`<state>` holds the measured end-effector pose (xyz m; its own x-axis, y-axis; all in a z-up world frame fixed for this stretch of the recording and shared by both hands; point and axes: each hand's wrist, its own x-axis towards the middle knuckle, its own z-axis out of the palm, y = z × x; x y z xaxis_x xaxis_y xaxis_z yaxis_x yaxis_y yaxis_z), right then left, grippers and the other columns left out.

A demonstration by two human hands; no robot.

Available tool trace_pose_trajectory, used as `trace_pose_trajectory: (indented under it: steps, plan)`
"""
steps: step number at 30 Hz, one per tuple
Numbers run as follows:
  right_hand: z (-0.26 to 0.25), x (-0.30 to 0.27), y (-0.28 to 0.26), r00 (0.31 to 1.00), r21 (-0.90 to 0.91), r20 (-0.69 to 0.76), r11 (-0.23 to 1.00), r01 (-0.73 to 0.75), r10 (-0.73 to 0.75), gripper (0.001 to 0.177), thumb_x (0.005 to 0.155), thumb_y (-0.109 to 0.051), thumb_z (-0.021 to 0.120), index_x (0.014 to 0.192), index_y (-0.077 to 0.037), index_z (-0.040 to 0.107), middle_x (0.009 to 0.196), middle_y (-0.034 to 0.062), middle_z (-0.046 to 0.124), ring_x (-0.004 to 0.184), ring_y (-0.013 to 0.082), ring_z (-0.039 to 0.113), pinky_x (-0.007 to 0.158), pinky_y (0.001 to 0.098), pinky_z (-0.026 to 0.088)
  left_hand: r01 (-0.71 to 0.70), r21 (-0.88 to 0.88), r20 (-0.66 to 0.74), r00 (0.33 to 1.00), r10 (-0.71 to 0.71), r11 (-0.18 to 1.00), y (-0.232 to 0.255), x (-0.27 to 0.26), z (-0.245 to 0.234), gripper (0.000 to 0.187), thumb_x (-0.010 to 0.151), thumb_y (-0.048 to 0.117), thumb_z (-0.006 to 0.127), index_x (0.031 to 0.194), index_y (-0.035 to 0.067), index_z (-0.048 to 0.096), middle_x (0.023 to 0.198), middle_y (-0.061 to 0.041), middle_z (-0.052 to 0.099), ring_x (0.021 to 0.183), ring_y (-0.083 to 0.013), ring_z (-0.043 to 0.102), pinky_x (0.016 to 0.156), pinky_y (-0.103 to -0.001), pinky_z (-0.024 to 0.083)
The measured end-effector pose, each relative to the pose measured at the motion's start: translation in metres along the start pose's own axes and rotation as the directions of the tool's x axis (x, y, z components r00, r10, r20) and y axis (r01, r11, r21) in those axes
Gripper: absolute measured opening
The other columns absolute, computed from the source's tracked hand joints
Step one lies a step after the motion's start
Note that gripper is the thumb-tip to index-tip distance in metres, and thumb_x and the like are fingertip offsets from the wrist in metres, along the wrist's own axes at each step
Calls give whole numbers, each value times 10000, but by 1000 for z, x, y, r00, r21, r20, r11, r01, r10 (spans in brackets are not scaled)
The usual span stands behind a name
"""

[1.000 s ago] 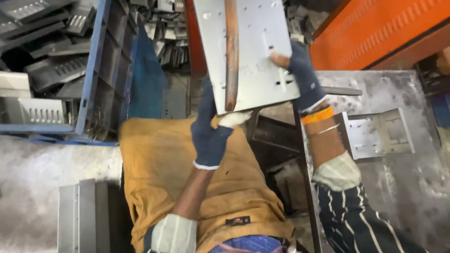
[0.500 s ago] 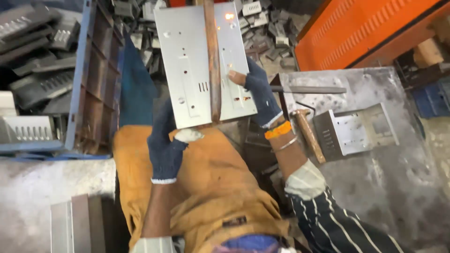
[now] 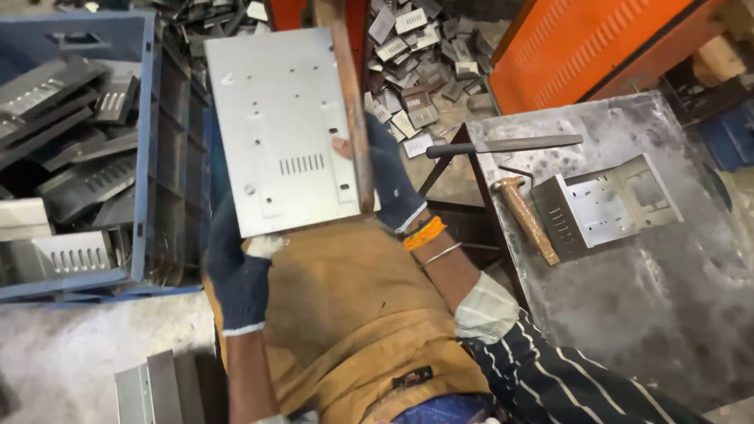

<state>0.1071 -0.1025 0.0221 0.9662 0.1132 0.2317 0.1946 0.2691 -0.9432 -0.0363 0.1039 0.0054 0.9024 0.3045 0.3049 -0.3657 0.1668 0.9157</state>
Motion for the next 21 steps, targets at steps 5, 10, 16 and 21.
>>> trace_pose_trajectory:
  steps: [5,10,16,21]
  plan:
    - [-18,-4,3,996,-65,22,994,-83,85,488,948,-219,754,1340,32,608,1137,79,672,997,137,637,887,309,551,2,114,18,1000,-4,994,-13,-7,-2,538,989,34,714,1500,26,545,1316,-73,662,1119,-156,647,913,-311,565]
    - [-90,-28,-7,999,-24,18,999,-30,30,611,920,-352,696,1417,-15,585,1203,77,696,1022,144,661,832,293,525,-90,116,100,992,78,989,5,-7,77,533,943,8,762,1449,12,594,1319,-86,688,1178,-180,666,995,-338,576]
    - [-124,-74,32,924,245,-135,916,-319,358,681,972,-548,556,1403,-22,567,1233,90,699,1084,204,688,941,382,573,-144,107,-342,924,172,984,-104,-35,93,564,859,36,806,1361,-12,554,1305,-88,623,1190,-167,605,1020,-332,503]
    - [-136,-119,77,819,534,35,682,-499,572,522,1040,-421,522,1348,-9,609,1223,91,725,1118,210,667,1022,362,517,399,-6,423,832,-359,917,-10,-34,74,172,833,47,761,970,-55,743,824,-102,784,744,-191,769,713,-342,636]
